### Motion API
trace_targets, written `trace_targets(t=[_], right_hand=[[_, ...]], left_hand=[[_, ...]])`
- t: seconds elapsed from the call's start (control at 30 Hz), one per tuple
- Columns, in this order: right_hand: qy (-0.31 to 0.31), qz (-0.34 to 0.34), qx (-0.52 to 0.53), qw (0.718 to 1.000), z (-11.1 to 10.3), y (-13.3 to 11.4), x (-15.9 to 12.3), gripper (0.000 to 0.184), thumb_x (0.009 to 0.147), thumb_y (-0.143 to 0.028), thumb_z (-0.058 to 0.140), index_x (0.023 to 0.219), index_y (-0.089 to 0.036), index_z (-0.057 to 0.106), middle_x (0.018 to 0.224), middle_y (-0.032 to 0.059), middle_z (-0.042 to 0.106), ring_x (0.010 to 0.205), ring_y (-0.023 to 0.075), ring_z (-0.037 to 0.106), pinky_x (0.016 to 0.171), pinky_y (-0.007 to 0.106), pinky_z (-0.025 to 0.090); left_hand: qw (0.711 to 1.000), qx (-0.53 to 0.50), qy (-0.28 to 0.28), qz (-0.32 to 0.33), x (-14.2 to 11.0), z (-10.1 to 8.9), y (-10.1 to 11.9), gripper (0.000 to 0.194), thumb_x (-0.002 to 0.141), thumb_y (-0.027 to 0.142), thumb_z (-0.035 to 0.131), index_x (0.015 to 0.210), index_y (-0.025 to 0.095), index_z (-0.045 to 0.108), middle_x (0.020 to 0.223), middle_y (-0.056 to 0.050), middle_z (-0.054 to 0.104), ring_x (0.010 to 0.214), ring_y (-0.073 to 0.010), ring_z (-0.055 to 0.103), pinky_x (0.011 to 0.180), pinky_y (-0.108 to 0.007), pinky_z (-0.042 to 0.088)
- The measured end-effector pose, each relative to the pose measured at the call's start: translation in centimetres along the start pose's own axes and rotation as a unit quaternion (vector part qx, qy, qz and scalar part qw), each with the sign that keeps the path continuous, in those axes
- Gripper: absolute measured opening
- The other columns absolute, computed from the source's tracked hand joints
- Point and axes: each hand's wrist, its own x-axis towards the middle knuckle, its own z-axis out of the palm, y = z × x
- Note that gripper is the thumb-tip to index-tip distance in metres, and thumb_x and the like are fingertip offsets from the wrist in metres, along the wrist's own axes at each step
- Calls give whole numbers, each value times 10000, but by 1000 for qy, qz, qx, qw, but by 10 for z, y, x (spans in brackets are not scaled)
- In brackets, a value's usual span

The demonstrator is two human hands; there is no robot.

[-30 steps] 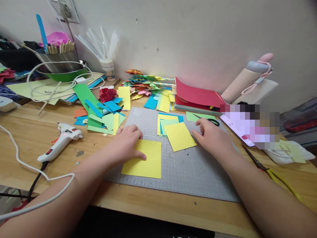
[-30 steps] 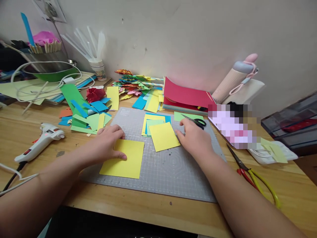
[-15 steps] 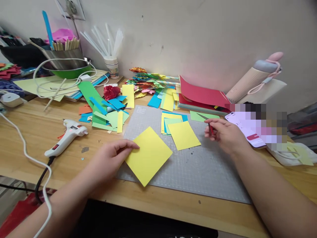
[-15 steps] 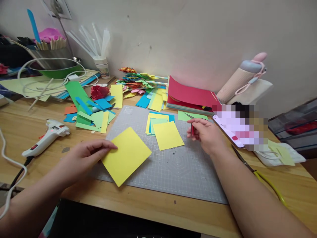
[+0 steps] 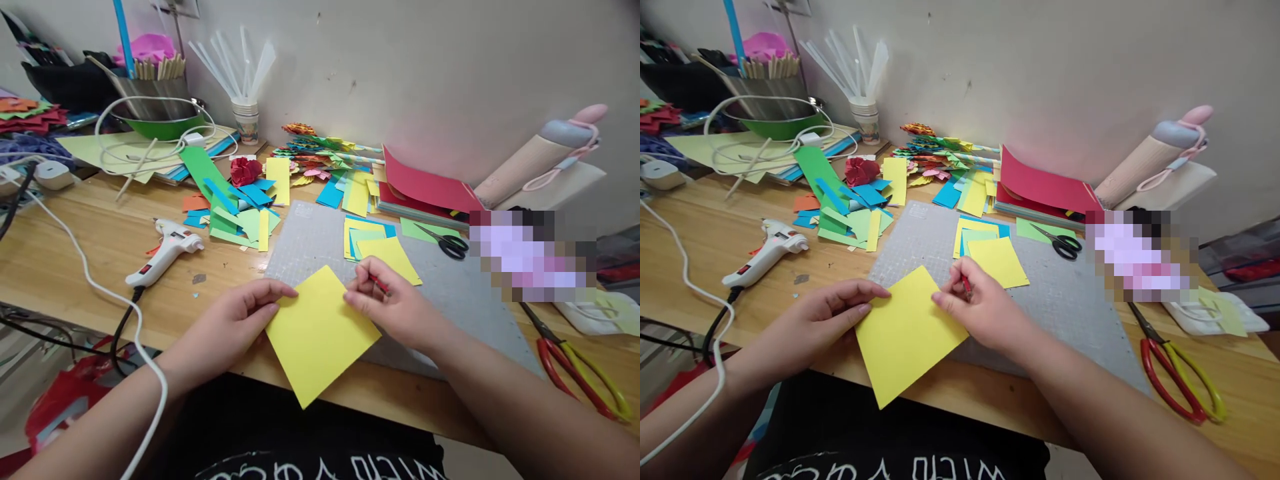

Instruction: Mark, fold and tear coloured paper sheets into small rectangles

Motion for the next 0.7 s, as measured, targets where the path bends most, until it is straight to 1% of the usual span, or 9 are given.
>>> trace_targets(t=[0.03, 0.1, 0.2, 0.27, 0.33, 0.43, 0.53, 0.6, 0.7], right_hand=[[-2, -5, -28, 1000, 5, 2, 0, 267, 806, -289, 627, 780, -242, 366, 707, -58, 466, 626, 106, 466, 593, 247, 404], [9, -11, -57, 998, 10, 9, 2, 269, 789, -259, 625, 760, -238, 359, 690, -67, 352, 610, 101, 390, 581, 239, 359], [38, 2, -47, 998, 10, 18, 6, 284, 798, -291, 606, 747, -237, 331, 717, -61, 326, 619, 106, 368, 580, 243, 335], [44, 14, -48, 998, 8, 20, 9, 292, 801, -311, 596, 747, -239, 319, 719, -60, 321, 617, 110, 364, 576, 245, 326], [34, 18, -89, 995, 6, 16, 12, 270, 811, -308, 570, 749, -240, 316, 720, -54, 327, 627, 121, 368, 582, 251, 329], [-18, 5, -188, 982, 2, 5, 21, 181, 843, -272, 499, 779, -244, 332, 724, -38, 370, 658, 144, 392, 603, 268, 343], [-78, -17, -265, 961, 2, -5, 36, 135, 859, -239, 467, 803, -246, 343, 719, -31, 420, 656, 152, 407, 600, 274, 339], [-107, -29, -297, 949, 4, -8, 49, 128, 862, -233, 463, 806, -246, 348, 707, -35, 435, 636, 147, 404, 583, 269, 330], [-128, -40, -327, 935, 14, -8, 65, 111, 872, -246, 451, 820, -249, 353, 673, -48, 434, 599, 141, 396, 556, 263, 310]], left_hand=[[1000, 0, -2, 5, 1, 0, 1, 227, 842, 294, 501, 1015, 243, 639, 1018, -26, 693, 902, -176, 638, 736, -308, 535], [1000, -7, 9, -3, 2, -1, -1, 261, 858, 306, 483, 1083, 249, 601, 1022, -23, 691, 784, -153, 641, 666, -297, 535], [993, 38, 113, 1, 0, -6, -11, 276, 893, 315, 447, 1141, 254, 554, 1024, -23, 673, 629, -125, 595, 580, -292, 511], [968, 133, 209, 50, -4, -10, -21, 238, 898, 274, 446, 1100, 249, 569, 1036, -29, 652, 749, -152, 609, 684, -324, 513], [929, 235, 256, 125, -11, -12, -31, 207, 892, 226, 455, 1047, 239, 593, 1036, -39, 634, 909, -188, 592, 812, -363, 485], [884, 339, 234, 219, -26, -7, -42, 223, 872, 170, 480, 1034, 235, 618, 1005, -45, 621, 937, -203, 564, 825, -373, 448], [848, 414, 229, 238, -40, 3, -50, 319, 852, 141, 516, 1127, 262, 624, 823, -23, 591, 748, -175, 521, 670, -336, 389], [840, 438, 220, 233, -47, 9, -55, 372, 855, 148, 524, 1197, 275, 602, 764, -14, 564, 703, -165, 487, 646, -327, 355], [841, 455, 187, 227, -53, 13, -61, 401, 880, 200, 503, 1269, 279, 558, 801, -24, 579, 735, -175, 482, 678, -341, 350]])
